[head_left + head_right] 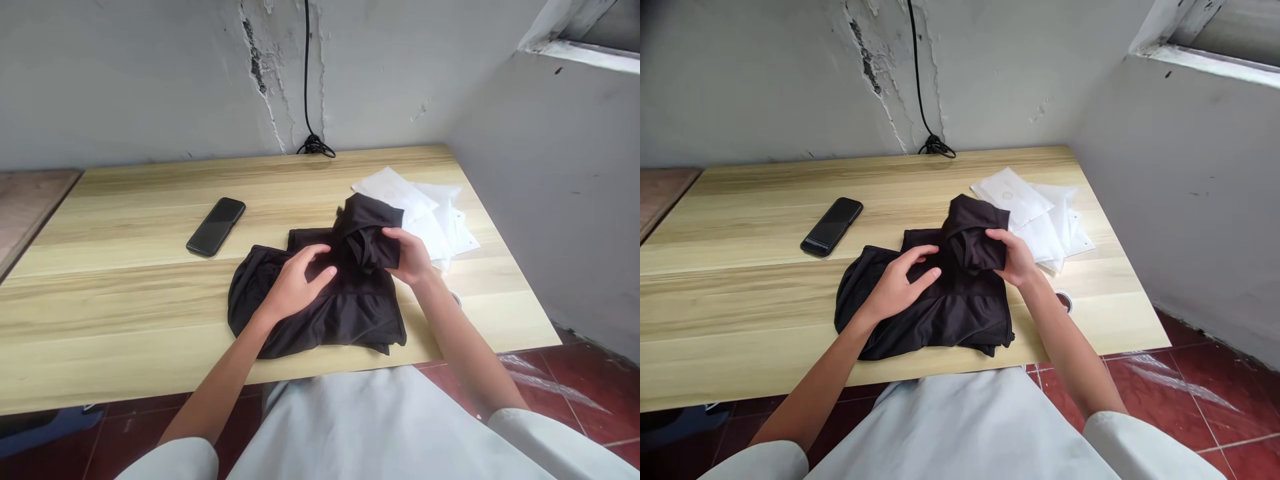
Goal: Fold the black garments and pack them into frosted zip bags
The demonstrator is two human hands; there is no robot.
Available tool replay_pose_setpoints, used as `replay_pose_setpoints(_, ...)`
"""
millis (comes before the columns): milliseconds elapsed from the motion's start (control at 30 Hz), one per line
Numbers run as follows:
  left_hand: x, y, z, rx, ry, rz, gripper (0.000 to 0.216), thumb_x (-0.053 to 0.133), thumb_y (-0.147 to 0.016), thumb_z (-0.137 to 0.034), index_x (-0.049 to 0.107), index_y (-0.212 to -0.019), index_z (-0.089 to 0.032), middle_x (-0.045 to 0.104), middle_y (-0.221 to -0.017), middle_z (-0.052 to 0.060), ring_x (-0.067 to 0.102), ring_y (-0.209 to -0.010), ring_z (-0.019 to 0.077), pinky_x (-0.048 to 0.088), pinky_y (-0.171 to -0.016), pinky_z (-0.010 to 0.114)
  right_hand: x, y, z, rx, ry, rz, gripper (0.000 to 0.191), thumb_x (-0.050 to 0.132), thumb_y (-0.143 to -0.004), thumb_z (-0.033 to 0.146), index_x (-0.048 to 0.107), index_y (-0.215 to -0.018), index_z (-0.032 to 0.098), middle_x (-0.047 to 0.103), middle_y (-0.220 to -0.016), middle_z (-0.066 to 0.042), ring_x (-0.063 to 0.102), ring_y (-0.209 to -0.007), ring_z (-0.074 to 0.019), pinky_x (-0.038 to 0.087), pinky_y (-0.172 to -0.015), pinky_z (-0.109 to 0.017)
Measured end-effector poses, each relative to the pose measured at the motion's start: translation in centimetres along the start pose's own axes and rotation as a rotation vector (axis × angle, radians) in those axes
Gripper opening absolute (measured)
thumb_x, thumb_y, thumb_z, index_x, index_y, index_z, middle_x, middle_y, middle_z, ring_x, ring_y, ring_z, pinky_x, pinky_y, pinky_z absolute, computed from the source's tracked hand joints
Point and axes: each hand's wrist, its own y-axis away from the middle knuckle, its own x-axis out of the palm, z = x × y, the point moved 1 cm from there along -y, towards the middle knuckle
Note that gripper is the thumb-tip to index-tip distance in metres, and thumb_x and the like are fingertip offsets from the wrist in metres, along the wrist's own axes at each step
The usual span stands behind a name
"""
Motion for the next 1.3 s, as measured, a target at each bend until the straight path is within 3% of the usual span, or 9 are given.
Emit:
replay_pose_setpoints(200, 0.9, -0.7, -0.9, -0.2, 0.518, 0.023, 0.067, 0.078, -0.086, -0.048, 0.048, -0.141, -0.025, 0.07, -0.129, 0.012, 0.069, -0.121, 0.029, 0.059, -0.1, 0.044, 2.1, 0.7, -2.7, 0.13, 0.073, 0.101, 0.024, 0.086, -0.067, 0.035, 0.072, -0.084, 0.024, 0.077, -0.077, 0.0, 0.075, -0.077, -0.0235, 0.058, -0.061, -0.031)
replay_pose_setpoints(333, 0.6, -0.1, -0.8, -0.106, 0.3, -0.26, 0.071, 0.087, -0.077, -0.043, 0.051, -0.136, -0.028, 0.061, -0.14, 0.011, 0.065, -0.123, 0.026, 0.058, -0.092, 0.036, 2.1, 0.8, -2.8, 0.084, 0.093, 0.029, 0.032, 0.09, -0.065, 0.039, 0.074, -0.089, 0.026, 0.078, -0.086, 0.003, 0.073, -0.085, -0.0224, 0.057, -0.067, -0.03)
replay_pose_setpoints(467, 0.5, 0.0, -1.2, -0.101, 0.262, -0.207, 0.052, 0.082, -0.082, -0.046, 0.059, -0.124, -0.024, 0.067, -0.115, 0.007, 0.068, -0.101, 0.0206, 0.058, -0.081, 0.032, 2.2, 1.1, -2.6, 0.034, 0.128, 0.175, 0.033, 0.084, -0.067, 0.052, 0.076, -0.089, 0.028, 0.079, -0.09, -0.001, 0.074, -0.098, -0.0305, 0.059, -0.077, -0.038)
replay_pose_setpoints(633, 0.4, -1.1, -0.9, -0.089, 0.139, -0.261, 0.044, 0.08, -0.081, -0.032, 0.059, -0.119, -0.024, 0.069, -0.116, 0.006, 0.068, -0.096, 0.0193, 0.057, -0.076, 0.031, 2.2, 1.2, -2.6, 0.044, 0.13, 0.341, 0.053, 0.059, -0.079, 0.074, 0.076, -0.102, 0.031, 0.08, -0.103, -0.007, 0.069, -0.119, -0.0384, 0.059, -0.089, -0.05)
replay_pose_setpoints(833, -1.6, -1.5, -2.9, 0.212, 0.02, -0.257, 0.011, 0.067, -0.088, -0.014, 0.061, -0.093, -0.023, 0.071, -0.113, 0.005, 0.07, -0.109, 0.0207, 0.058, -0.092, 0.034, 1.5, 0.0, -2.5, 0.043, -0.104, 0.407, 0.05, 0.05, -0.094, 0.069, 0.073, -0.095, 0.024, 0.079, -0.092, -0.008, 0.074, -0.097, -0.0305, 0.06, -0.08, -0.042)
replay_pose_setpoints(967, -2.3, -0.7, -4.7, 0.521, -0.156, -0.31, 0.021, 0.058, -0.088, -0.002, 0.059, -0.088, -0.023, 0.069, -0.12, 0.005, 0.069, -0.118, 0.0204, 0.056, -0.102, 0.036, 1.0, -1.0, -2.4, 0.121, -0.248, 0.43, 0.052, 0.045, -0.097, 0.069, 0.071, -0.1, 0.024, 0.078, -0.09, -0.007, 0.072, -0.084, -0.0264, 0.06, -0.075, -0.042)
replay_pose_setpoints(1067, -2.7, 0.3, -4.3, 0.597, -0.258, -0.276, 0.026, 0.054, -0.087, 0.002, 0.059, -0.088, -0.023, 0.068, -0.122, 0.005, 0.067, -0.124, 0.0214, 0.054, -0.107, 0.038, 0.5, -1.4, -1.8, 0.113, -0.286, 0.393, 0.057, 0.046, -0.094, 0.074, 0.071, -0.106, 0.024, 0.078, -0.096, -0.008, 0.072, -0.088, -0.0298, 0.06, -0.075, -0.046)
replay_pose_setpoints(1200, -4.6, 2.2, -1.6, 0.441, -0.409, -0.165, 0.027, 0.047, -0.087, 0.001, 0.06, -0.085, -0.023, 0.069, -0.123, 0.006, 0.066, -0.12, 0.0231, 0.054, -0.103, 0.039, -0.2, -0.8, -0.6, 0.016, -0.072, 0.209, 0.049, 0.064, -0.084, 0.066, 0.074, -0.104, 0.023, 0.074, -0.085, -0.005, 0.069, -0.078, -0.0264, 0.057, -0.067, -0.039)
replay_pose_setpoints(1300, -5.9, 3.6, 0.0, 0.226, -0.421, -0.067, 0.026, 0.044, -0.089, -0.004, 0.061, -0.081, -0.023, 0.07, -0.121, 0.005, 0.068, -0.089, 0.0177, 0.054, -0.074, 0.031, -0.6, 0.5, -0.4, -0.01, 0.26, 0.07, 0.037, 0.077, -0.078, 0.052, 0.076, -0.105, 0.026, 0.07, -0.08, 0.001, 0.062, -0.071, -0.0193, 0.048, -0.059, -0.029)
